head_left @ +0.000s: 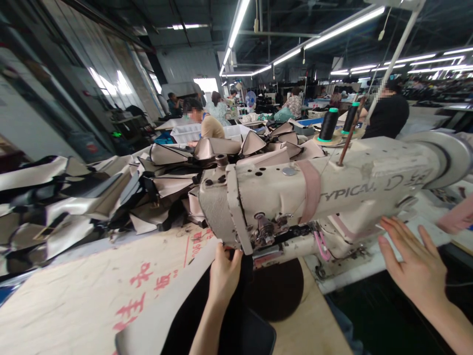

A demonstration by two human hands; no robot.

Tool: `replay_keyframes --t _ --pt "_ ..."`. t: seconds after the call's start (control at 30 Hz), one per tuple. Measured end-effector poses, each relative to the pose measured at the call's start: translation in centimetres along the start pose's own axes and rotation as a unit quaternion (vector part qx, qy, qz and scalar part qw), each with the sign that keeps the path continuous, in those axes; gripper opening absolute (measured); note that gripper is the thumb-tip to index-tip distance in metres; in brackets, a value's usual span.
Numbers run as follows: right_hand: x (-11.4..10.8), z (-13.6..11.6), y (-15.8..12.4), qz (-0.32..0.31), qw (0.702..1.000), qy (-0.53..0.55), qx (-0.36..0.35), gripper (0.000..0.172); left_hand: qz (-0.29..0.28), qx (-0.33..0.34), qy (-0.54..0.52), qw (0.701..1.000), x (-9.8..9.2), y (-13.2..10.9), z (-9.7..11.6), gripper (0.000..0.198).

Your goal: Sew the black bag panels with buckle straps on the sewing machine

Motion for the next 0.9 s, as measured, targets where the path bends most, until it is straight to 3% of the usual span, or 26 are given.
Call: replay_keyframes --t 0.4,0.53,0.67,0.83,0.9 --pt "0.4 0.9 -0.8 -0.019 1.000 0.008 -0.008 0.045 -0.031 0.006 0.041 0.999 0.2 1.0 -0.5 0.032" --pt "1.6 1.0 -3.1 -0.007 1.000 0.023 0.011 0.050 -0.029 -0.001 0.063 0.998 0.1 0.8 -0.3 0.032" --pt "2.9 0.0 -5.3 -0.008 0.999 0.039 -0.016 0.053 -0.028 -0.006 0.072 0.997 -0.2 0.2 0.2 0.029" --pt "1.0 0.6 -3.2 0.006 0.997 0.063 -0.042 0.047 -0.037 -0.026 0.071 0.996 -0.2 -0.4 -0.2 0.022" --pt "-0.6 2.7 -1.3 0.034 0.996 0.071 -0.046 0.039 -0.040 -0.028 0.068 0.996 -0.3 -0.5 -0.4 0.022"
Point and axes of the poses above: each hand's wrist, its own y-axis towards the middle knuckle, its own x-axis out of the palm, z = x × y, the point moved 8 cm from there along y, towards the middle knuckle, and after that the axes turned 1 degree about -x, right-handed, at the moved point
